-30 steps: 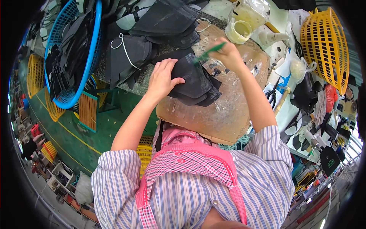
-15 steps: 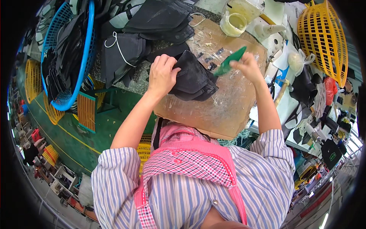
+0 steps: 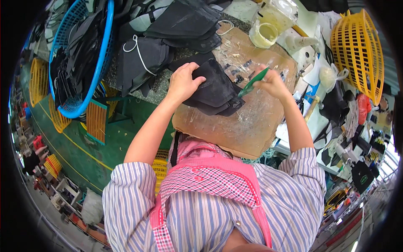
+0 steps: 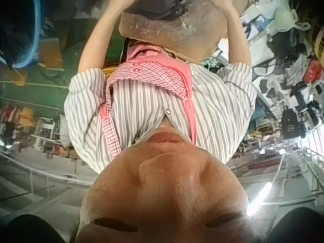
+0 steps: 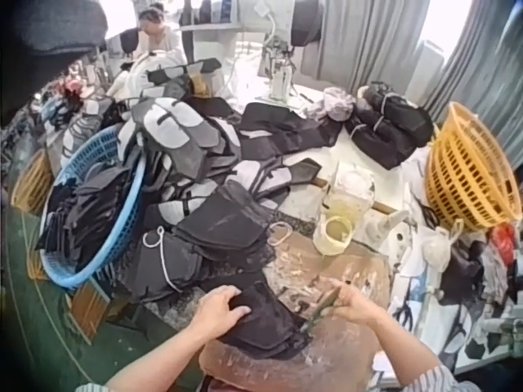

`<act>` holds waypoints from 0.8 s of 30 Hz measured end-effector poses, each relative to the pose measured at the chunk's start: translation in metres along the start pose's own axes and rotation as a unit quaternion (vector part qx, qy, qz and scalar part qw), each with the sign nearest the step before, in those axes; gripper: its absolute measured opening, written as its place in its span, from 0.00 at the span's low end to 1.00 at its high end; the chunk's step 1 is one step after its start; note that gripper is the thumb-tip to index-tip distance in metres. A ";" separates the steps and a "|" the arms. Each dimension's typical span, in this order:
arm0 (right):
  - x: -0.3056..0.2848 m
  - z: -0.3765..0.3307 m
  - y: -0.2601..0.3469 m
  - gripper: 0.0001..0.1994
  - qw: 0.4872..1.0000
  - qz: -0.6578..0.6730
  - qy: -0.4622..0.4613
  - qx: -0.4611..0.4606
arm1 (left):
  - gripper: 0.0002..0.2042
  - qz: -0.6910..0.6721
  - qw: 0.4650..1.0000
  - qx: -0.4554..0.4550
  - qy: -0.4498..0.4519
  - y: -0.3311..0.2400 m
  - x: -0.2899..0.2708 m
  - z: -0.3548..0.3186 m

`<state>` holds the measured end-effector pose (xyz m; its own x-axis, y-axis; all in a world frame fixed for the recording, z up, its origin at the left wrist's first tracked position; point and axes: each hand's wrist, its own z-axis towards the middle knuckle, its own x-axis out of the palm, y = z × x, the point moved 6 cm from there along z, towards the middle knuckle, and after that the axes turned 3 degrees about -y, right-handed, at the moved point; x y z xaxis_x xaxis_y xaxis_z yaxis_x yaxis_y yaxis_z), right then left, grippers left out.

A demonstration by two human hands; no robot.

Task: Apply adhesive to shoe upper components using a hand-held spreader tool.

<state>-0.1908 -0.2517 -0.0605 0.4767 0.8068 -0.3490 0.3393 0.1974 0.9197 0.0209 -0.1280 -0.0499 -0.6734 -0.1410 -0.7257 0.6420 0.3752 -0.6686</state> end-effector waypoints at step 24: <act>0.032 0.021 0.067 0.09 0.982 0.114 0.146 0.021 | 0.05 -0.036 0.922 0.324 -0.209 -0.038 -0.026 -0.056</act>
<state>-0.1353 -0.2241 -0.0139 0.2928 0.9541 -0.0629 0.2863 -0.0247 0.9578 -0.0065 -0.0872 0.0034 -0.6096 -0.5364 -0.5836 0.7765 -0.2563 -0.5756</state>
